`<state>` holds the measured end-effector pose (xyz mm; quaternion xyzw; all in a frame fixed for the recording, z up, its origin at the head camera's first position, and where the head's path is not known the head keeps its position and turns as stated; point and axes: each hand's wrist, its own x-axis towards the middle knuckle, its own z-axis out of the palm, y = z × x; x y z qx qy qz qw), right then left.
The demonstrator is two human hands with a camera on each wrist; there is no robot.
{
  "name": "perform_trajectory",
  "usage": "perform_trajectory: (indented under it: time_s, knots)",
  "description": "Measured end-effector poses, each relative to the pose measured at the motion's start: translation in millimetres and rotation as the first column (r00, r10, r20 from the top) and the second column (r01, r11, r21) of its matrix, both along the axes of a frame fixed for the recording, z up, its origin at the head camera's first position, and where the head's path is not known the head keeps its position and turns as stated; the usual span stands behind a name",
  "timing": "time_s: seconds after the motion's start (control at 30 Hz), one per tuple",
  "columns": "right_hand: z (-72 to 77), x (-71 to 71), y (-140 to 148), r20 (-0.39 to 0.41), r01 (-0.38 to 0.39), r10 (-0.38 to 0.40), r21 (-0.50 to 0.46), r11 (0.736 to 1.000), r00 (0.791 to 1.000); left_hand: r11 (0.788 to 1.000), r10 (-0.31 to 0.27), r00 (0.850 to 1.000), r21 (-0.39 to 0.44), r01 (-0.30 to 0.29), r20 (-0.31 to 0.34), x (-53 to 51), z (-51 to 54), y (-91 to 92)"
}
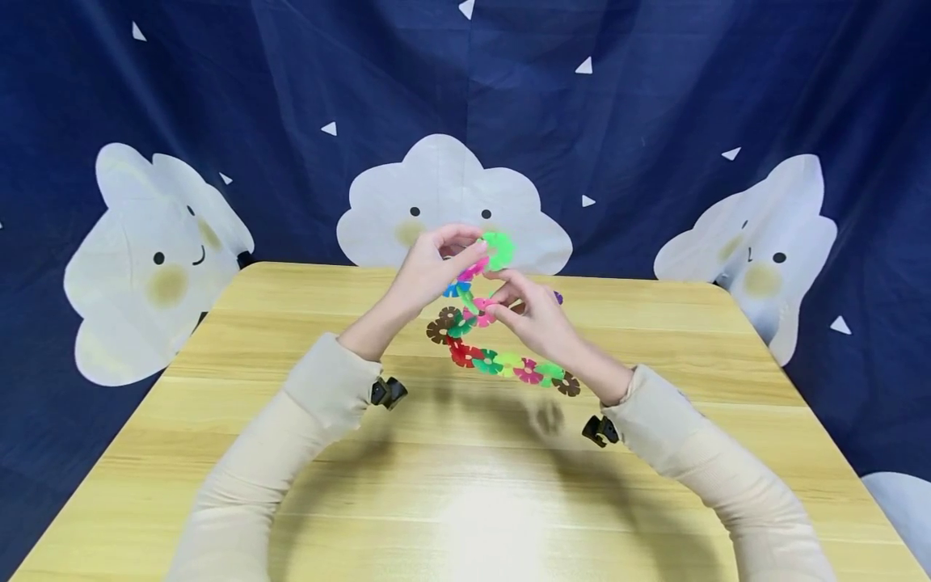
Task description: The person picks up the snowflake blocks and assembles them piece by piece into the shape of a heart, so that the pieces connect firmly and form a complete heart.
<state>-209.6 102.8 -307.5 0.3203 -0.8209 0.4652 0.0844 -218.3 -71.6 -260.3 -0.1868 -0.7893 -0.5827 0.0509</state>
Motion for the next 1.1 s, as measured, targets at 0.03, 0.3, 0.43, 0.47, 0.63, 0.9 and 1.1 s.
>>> perform_trajectory:
  time_s: [0.03, 0.3, 0.43, 0.47, 0.63, 0.9, 1.1]
  knots:
    - [-0.3, -0.3, -1, 0.006, -0.005, 0.005, -0.002, 1.0, 1.0, 1.0, 0.015, 1.0, 0.006, -0.015, -0.023, -0.3, -0.2, 1.3]
    - [-6.0, -3.3, -12, 0.008, -0.033, 0.033, -0.012, 0.999, 0.999, 0.996, 0.085, 0.985, -0.028, -0.091, -0.151, -2.5, -5.4, 5.8]
    - [-11.1, -9.3, -15, 0.035, -0.056, 0.058, -0.053, 0.997, 0.998, 0.994, 0.088, 0.976, -0.047, -0.099, -0.198, -4.6, -5.8, 0.1]
    - [-13.2, -12.2, -15, 0.057, -0.064, 0.069, -0.08, 0.995, 0.996, 0.994, 0.085, 0.974, -0.049, -0.097, -0.21, -5.4, -5.6, -2.2]
    - [-33.0, -39.1, -13, 0.164, -0.046, 0.054, -0.05, 0.998, 0.985, 0.997, 0.052, 0.967, -0.044, -0.065, -0.248, -9.1, -2.2, -14.9]
    - [-92.0, -82.0, -8, 0.229, -0.142, 0.003, 0.596, 0.79, 0.974, 0.989, -0.059, 0.969, -0.144, 0.024, -0.242, -7.6, -4.0, -23.1]
    - [-105.6, -87.2, -8, 0.235, -0.147, -0.037, 0.718, 0.68, 0.971, 0.981, -0.086, 0.966, -0.189, 0.039, -0.245, -6.9, -10.1, -24.1]
